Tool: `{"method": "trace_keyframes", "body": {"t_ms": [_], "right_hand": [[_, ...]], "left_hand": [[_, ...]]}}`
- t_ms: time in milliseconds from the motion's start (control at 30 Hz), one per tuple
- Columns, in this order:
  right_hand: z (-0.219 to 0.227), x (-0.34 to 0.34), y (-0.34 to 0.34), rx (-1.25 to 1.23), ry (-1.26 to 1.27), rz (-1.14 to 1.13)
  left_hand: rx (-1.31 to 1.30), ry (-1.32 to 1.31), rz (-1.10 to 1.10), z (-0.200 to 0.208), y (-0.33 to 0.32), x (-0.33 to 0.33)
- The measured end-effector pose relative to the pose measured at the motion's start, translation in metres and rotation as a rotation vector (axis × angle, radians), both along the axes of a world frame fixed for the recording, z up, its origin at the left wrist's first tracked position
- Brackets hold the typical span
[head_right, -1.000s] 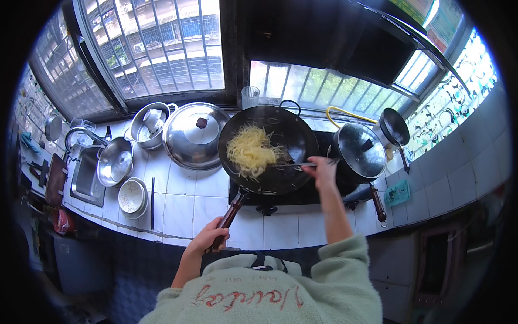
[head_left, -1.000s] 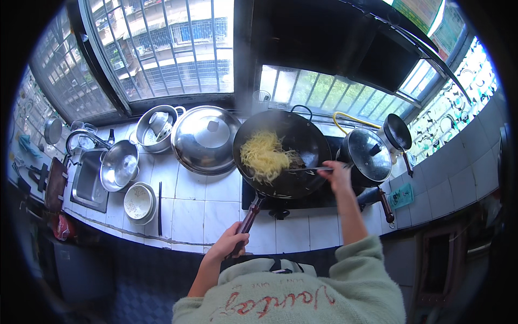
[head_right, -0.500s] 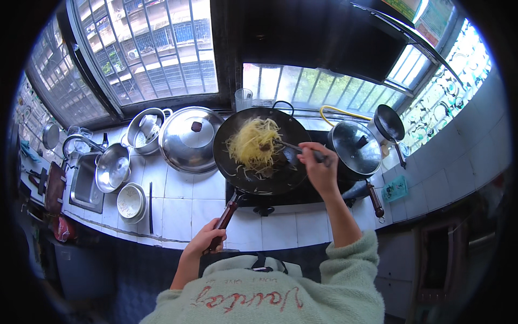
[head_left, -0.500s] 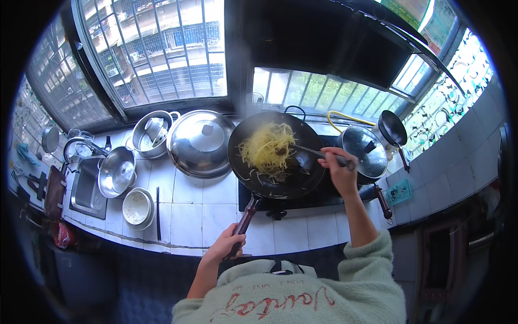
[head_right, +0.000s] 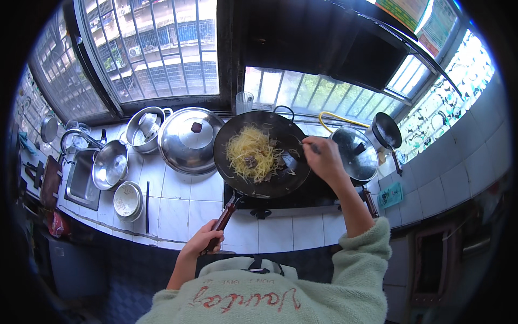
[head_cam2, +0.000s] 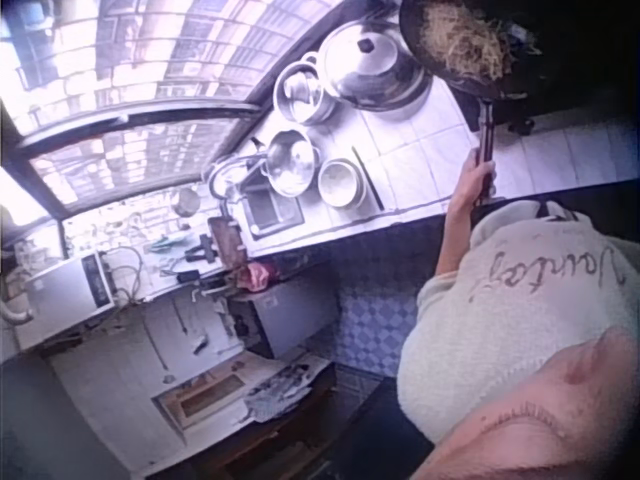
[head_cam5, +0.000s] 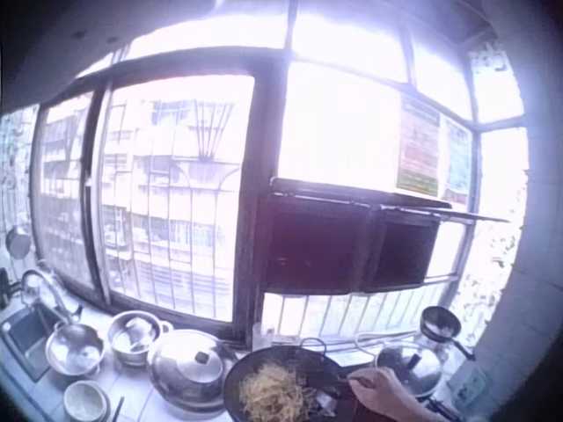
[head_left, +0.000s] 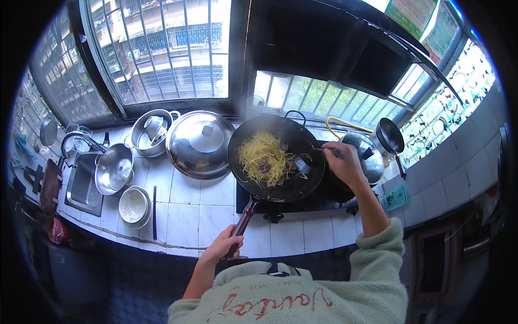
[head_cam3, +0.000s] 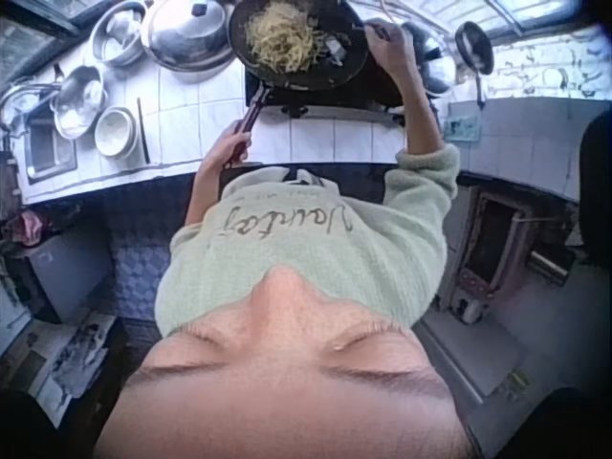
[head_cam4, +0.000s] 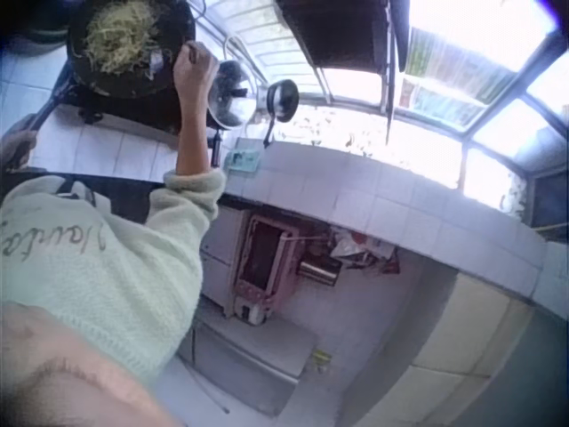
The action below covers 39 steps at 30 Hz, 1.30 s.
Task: The person stir-fries noodles in a wok on a gas stove, adding seasoning from a bottle and repeatedly stirring with a spatula. The person briefly washes hands at the sink and returns to continue stirring the noodles.
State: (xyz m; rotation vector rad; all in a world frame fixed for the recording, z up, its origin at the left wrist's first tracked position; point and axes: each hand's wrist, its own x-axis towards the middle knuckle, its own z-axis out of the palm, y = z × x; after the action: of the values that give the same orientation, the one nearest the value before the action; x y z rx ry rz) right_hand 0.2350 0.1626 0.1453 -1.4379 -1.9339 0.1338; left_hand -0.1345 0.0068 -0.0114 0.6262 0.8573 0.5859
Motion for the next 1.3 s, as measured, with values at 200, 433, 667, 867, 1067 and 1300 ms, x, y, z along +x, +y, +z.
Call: {"method": "trace_keyframes", "body": {"t_ms": [200, 433, 667, 867, 1067, 1300], "right_hand": [[-0.079, 0.044, 0.042, -0.294, 0.908, -0.418], [-0.124, 0.002, 0.041, -0.321, 1.044, 0.000], [-0.030, 0.016, -0.014, -0.059, 0.312, 0.266], [-0.047, 0.005, 0.049, 0.157, 0.182, 0.051], [-0.057, -0.048, 0.056, -0.076, 0.274, 0.442], [0.040, -0.025, -0.037, -0.338, -0.205, 0.872]], "left_hand": [[0.003, 0.036, -0.010, -0.003, 0.003, -0.003], [-0.018, 0.075, 0.003, -0.001, 0.002, -0.004], [-0.016, 0.046, 0.002, -0.002, 0.002, -0.005], [-0.029, 0.055, -0.003, 0.004, 0.002, -0.006], [0.002, 0.091, -0.002, 0.004, 0.004, -0.008], [0.018, 0.037, -0.001, 0.002, 0.004, -0.008]]}}
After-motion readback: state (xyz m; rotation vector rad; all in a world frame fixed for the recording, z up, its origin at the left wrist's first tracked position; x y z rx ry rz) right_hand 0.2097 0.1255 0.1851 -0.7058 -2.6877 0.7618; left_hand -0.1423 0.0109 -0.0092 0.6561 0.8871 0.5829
